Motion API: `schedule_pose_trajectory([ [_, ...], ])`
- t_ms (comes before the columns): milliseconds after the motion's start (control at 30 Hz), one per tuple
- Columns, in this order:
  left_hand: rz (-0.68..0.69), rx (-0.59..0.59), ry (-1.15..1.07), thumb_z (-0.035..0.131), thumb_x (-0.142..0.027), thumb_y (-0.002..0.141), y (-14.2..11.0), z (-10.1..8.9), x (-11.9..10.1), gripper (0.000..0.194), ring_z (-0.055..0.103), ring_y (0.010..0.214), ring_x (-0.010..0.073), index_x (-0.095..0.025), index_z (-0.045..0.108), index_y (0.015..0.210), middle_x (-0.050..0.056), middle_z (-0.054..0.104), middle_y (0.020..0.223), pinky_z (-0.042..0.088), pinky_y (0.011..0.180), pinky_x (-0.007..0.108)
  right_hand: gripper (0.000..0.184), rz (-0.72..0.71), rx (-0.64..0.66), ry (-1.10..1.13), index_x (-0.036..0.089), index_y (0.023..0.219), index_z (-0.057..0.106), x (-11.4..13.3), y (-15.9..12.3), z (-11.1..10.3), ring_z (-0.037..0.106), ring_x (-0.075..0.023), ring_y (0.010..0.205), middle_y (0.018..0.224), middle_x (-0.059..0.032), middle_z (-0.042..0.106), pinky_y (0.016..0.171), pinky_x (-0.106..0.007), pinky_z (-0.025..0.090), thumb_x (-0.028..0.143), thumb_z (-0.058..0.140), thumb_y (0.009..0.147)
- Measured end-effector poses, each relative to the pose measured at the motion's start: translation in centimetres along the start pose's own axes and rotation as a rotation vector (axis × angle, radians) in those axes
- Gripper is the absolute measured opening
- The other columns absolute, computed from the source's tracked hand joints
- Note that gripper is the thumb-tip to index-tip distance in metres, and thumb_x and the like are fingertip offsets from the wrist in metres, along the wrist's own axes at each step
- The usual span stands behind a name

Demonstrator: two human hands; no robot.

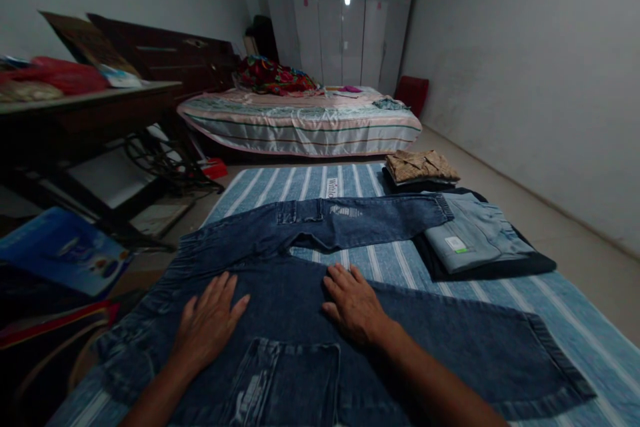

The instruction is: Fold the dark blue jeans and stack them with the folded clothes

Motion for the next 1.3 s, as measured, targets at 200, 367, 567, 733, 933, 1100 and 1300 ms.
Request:
schedule_pose_trajectory([
  [200,-0.015,0.071,0.015,0.024,-0.042,0.089,0.2,0.3,0.0,0.063,0.025,0.140,0.0282,-0.008,0.037,0.141,0.013,0.030,0.151,0.022,0.109,0.049,0.048,0.038,-0.001,-0.011,0.012,0.139,0.042,-0.7,-2.1,-0.8,0.023,-0.0257,0.139,0.148,-0.0148,0.033,0.114,-0.049,0.019,0.035,0.035,0.097],
  [367,-0.013,0.062,0.016,0.022,-0.042,0.089,0.5,0.4,0.1,0.064,0.025,0.139,0.0280,-0.008,0.037,0.141,0.013,0.031,0.150,0.023,0.109,0.049,0.047,0.035,0.051,0.032,0.015,0.139,0.043,-0.5,-4.1,-0.7,0.025,-0.0231,0.139,0.148,-0.0107,0.034,0.114,-0.046,0.023,0.035,0.033,0.097],
  [567,0.019,-0.012,-0.023,0.025,-0.043,0.088,0.8,0.4,0.2,0.063,0.030,0.137,0.0309,-0.007,0.042,0.138,0.017,0.036,0.147,0.025,0.106,0.053,0.047,0.176,-0.006,0.034,0.013,0.138,0.044,-1.6,-4.5,-1.0,0.026,-0.0246,0.138,0.148,-0.0125,0.033,0.114,-0.047,0.023,0.033,0.038,0.096],
  [733,0.012,0.013,-0.024,0.025,-0.044,0.087,0.8,0.8,0.2,0.065,0.028,0.137,0.0317,-0.006,0.040,0.138,0.016,0.033,0.149,0.024,0.107,0.053,0.046,0.112,0.022,0.057,0.017,0.138,0.044,-0.7,-4.3,-0.2,0.025,-0.0235,0.139,0.149,-0.0096,0.034,0.114,-0.046,0.023,0.034,0.036,0.096],
  [933,-0.024,0.132,-0.026,0.023,-0.043,0.090,1.2,0.2,0.3,0.064,0.025,0.139,0.0303,-0.006,0.036,0.141,0.016,0.029,0.151,0.024,0.108,0.053,0.047,0.138,-0.013,0.042,0.018,0.139,0.042,-1.2,-4.4,-0.2,0.023,-0.0232,0.140,0.149,-0.0093,0.033,0.114,-0.045,0.020,0.035,0.039,0.095],
  [1100,0.120,0.144,-0.011,0.033,-0.036,0.089,1.3,-3.2,-5.0,0.052,0.032,0.136,0.0309,-0.007,0.052,0.128,0.019,0.038,0.145,0.026,0.108,0.052,0.048,0.138,-0.029,0.027,0.019,0.139,0.042,-1.2,-4.3,-0.1,0.023,-0.0239,0.139,0.149,-0.0094,0.033,0.114,-0.046,0.021,0.036,0.041,0.095],
  [1300,0.483,0.106,-0.262,0.036,-0.033,0.092,-0.2,-4.2,-16.8,0.044,0.035,0.135,0.0244,-0.014,0.051,0.129,0.013,0.043,0.144,0.030,0.109,0.045,0.048,0.141,-0.046,0.020,0.019,0.139,0.041,-1.2,-4.3,-0.1,0.024,-0.0234,0.139,0.149,-0.0096,0.034,0.114,-0.045,0.021,0.037,0.040,0.095],
])
Point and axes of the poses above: each hand's wrist, its own y-axis towards the middle knuckle, its own z-axis out of the palm, x = y × z, the point moved 9 cm from there along y, towards the middle knuckle
